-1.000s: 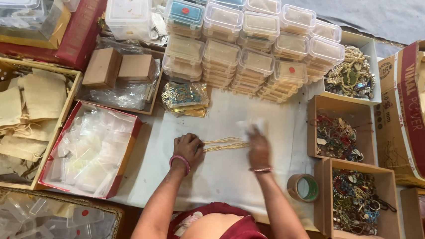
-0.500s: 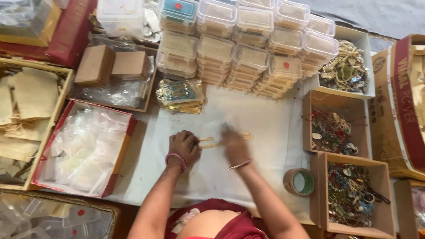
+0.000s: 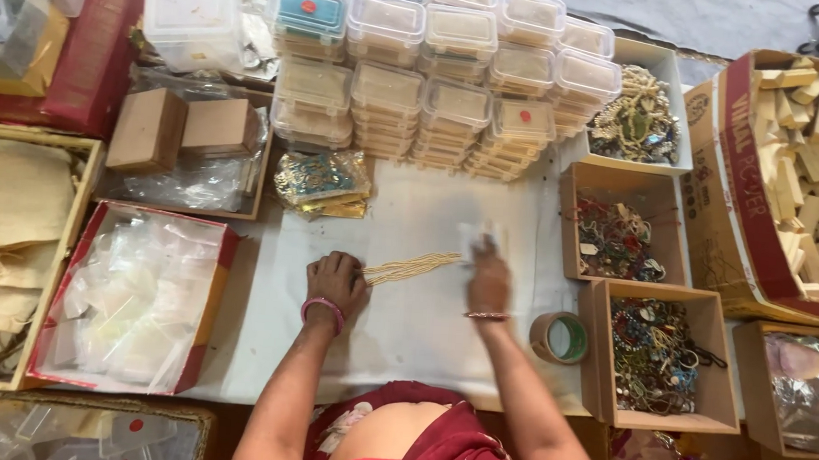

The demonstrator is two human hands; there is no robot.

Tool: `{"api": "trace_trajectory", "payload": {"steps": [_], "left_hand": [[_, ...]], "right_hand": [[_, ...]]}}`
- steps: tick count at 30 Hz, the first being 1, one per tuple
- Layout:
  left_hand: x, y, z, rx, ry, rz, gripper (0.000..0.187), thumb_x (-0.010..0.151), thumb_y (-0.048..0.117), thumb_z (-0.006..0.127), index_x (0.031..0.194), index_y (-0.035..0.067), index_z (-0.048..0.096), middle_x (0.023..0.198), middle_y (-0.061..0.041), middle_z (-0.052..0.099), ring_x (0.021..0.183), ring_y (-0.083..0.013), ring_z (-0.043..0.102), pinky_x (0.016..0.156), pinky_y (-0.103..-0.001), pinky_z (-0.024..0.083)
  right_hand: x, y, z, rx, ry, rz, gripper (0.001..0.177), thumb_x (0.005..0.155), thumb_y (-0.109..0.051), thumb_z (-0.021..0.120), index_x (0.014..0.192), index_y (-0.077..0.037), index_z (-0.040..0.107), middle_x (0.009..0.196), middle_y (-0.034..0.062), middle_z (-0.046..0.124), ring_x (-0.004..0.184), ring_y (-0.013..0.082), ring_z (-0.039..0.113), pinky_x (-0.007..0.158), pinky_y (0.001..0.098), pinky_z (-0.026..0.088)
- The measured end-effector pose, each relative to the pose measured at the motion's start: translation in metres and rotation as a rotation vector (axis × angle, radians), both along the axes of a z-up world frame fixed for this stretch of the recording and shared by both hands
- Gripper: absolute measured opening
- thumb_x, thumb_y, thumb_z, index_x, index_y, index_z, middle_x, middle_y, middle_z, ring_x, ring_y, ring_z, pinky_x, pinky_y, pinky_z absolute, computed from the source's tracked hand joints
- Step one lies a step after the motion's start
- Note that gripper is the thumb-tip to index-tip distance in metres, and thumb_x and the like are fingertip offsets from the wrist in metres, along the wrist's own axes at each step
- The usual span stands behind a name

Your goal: The person picks up a gold-colored necklace from a box and wipes it with a white cloth on a table. She then places the necklace into a small plastic bag and puts the bag into a beige pouch. Finally, she wipes the table surface with the cloth.

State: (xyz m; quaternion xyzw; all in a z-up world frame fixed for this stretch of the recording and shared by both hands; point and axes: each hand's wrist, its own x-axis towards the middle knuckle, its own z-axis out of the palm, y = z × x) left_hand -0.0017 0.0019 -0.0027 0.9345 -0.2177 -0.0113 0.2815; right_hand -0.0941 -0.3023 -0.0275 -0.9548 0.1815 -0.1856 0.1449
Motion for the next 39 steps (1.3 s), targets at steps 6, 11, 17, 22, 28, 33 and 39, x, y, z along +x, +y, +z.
{"api": "trace_trajectory", "payload": {"steps": [6,11,17,22,28,33,39], "left_hand": [[-0.008,-0.002,0.0,0.108,-0.095,0.102,0.023,0.09,0.034,0.067,0.105,0.017,0.067,0.114,-0.004,0.061,0.111,-0.0248,0.054,0.103,-0.047,0.034],[-0.011,0.002,0.002,0.108,-0.088,0.09,0.026,0.093,0.041,0.066,0.103,0.017,0.067,0.115,-0.005,0.061,0.114,-0.0257,0.053,0.105,-0.048,0.032],[-0.014,-0.003,0.005,0.168,-0.091,0.13,0.031,0.093,0.043,0.064,0.104,0.015,0.066,0.116,-0.006,0.06,0.114,-0.0261,0.053,0.104,-0.049,0.032],[-0.002,-0.035,0.017,0.208,-0.004,0.113,0.026,0.098,0.039,0.061,0.103,0.014,0.066,0.111,-0.009,0.064,0.11,-0.0296,0.058,0.095,-0.049,0.04],[0.008,-0.112,0.12,-0.391,0.169,-0.046,0.028,0.096,0.035,0.069,0.095,0.008,0.064,0.091,-0.013,0.074,0.081,-0.0325,0.07,0.071,-0.045,0.054],[-0.009,-0.105,0.181,-0.644,0.049,-0.51,0.017,0.097,0.023,0.07,0.103,0.008,0.065,0.098,-0.009,0.067,0.08,-0.0243,0.072,0.07,-0.035,0.058],[0.004,-0.017,0.04,-0.01,-0.103,-0.637,0.023,0.09,0.001,0.062,0.106,0.014,0.071,0.106,-0.006,0.067,0.087,-0.0285,0.067,0.077,-0.041,0.055]], "right_hand": [[0.014,0.101,0.036,0.005,-0.075,0.658,0.041,0.09,-0.003,0.059,0.13,-0.009,0.067,0.143,0.011,0.06,0.138,0.0262,0.055,0.116,0.0449,0.042],[0.01,0.045,0.011,-0.115,-0.024,0.508,0.045,0.088,-0.004,0.059,0.132,-0.01,0.067,0.146,0.0112,0.058,0.136,0.0263,0.055,0.111,0.0463,0.042],[-0.016,-0.028,0.015,-0.182,0.102,0.186,0.056,0.086,0.006,0.05,0.138,-0.011,0.063,0.153,0.0102,0.054,0.137,0.0246,0.053,0.111,0.0421,0.043],[-0.021,-0.03,0.011,-0.229,0.096,0.047,0.058,0.084,0.001,0.052,0.14,-0.008,0.061,0.153,0.0131,0.051,0.139,0.0283,0.049,0.113,0.0445,0.037],[-0.022,-0.029,0.008,-0.258,0.112,-0.024,0.053,0.085,-0.003,0.054,0.137,-0.011,0.061,0.154,0.0095,0.052,0.14,0.0267,0.049,0.114,0.0452,0.036],[-0.025,-0.029,0.008,-0.228,0.096,-0.022,0.053,0.089,-0.003,0.053,0.142,-0.011,0.06,0.155,0.0092,0.051,0.138,0.0263,0.05,0.112,0.0443,0.037],[-0.018,-0.027,0.007,-0.128,0.045,-0.007,0.055,0.084,0.002,0.051,0.135,-0.014,0.066,0.153,0.0082,0.055,0.136,0.0262,0.053,0.11,0.0434,0.04]]}}
